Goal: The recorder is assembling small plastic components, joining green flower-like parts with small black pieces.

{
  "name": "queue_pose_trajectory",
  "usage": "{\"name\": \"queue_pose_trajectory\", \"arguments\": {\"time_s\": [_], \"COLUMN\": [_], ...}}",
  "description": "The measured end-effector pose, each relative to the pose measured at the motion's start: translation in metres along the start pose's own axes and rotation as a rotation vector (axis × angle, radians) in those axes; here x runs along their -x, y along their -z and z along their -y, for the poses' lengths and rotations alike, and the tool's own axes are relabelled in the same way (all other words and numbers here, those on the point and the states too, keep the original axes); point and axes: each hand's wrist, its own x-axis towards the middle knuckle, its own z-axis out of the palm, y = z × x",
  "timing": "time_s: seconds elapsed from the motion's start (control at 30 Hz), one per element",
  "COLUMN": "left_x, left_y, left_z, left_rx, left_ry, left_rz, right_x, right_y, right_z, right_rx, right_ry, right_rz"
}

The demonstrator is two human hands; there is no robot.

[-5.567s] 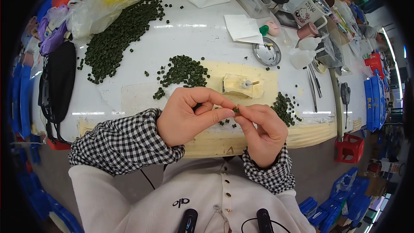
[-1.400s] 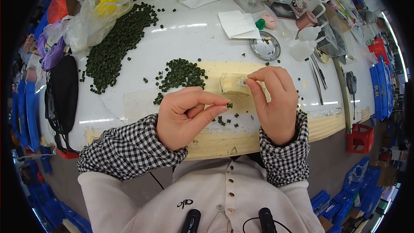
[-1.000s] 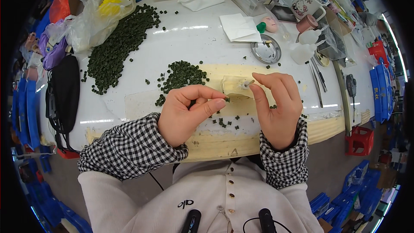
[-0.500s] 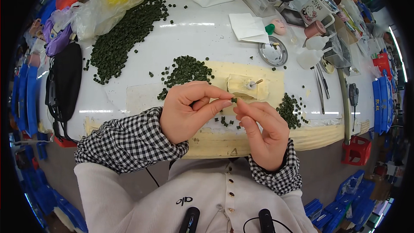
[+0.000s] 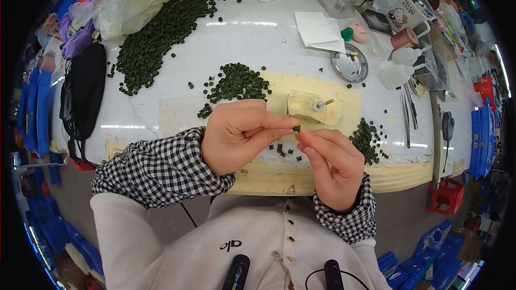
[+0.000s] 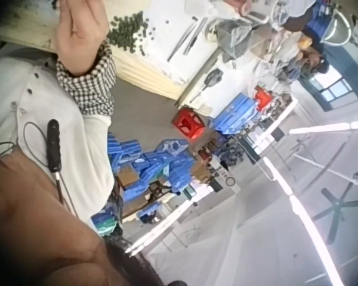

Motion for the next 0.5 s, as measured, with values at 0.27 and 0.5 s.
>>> {"name": "queue_pose_trajectory", "arguments": {"time_s": [0.27, 0.5], "left_x": [-0.0016, -0.0030], "left_y": [-0.0001, 0.0026], "left_z": [0.0007, -0.0060], "left_rx": [-0.070, -0.086], "left_ry": [-0.059, -0.038], "left_rz": [0.009, 0.025], "right_x": [-0.0017, -0.0001], "right_y": [0.0015, 0.0037], "right_z": [-0.0022, -0.0011], "right_rx": [0.079, 0.017], "right_ry": [0.065, 0.022], "right_rz": [0.019, 0.021]}}
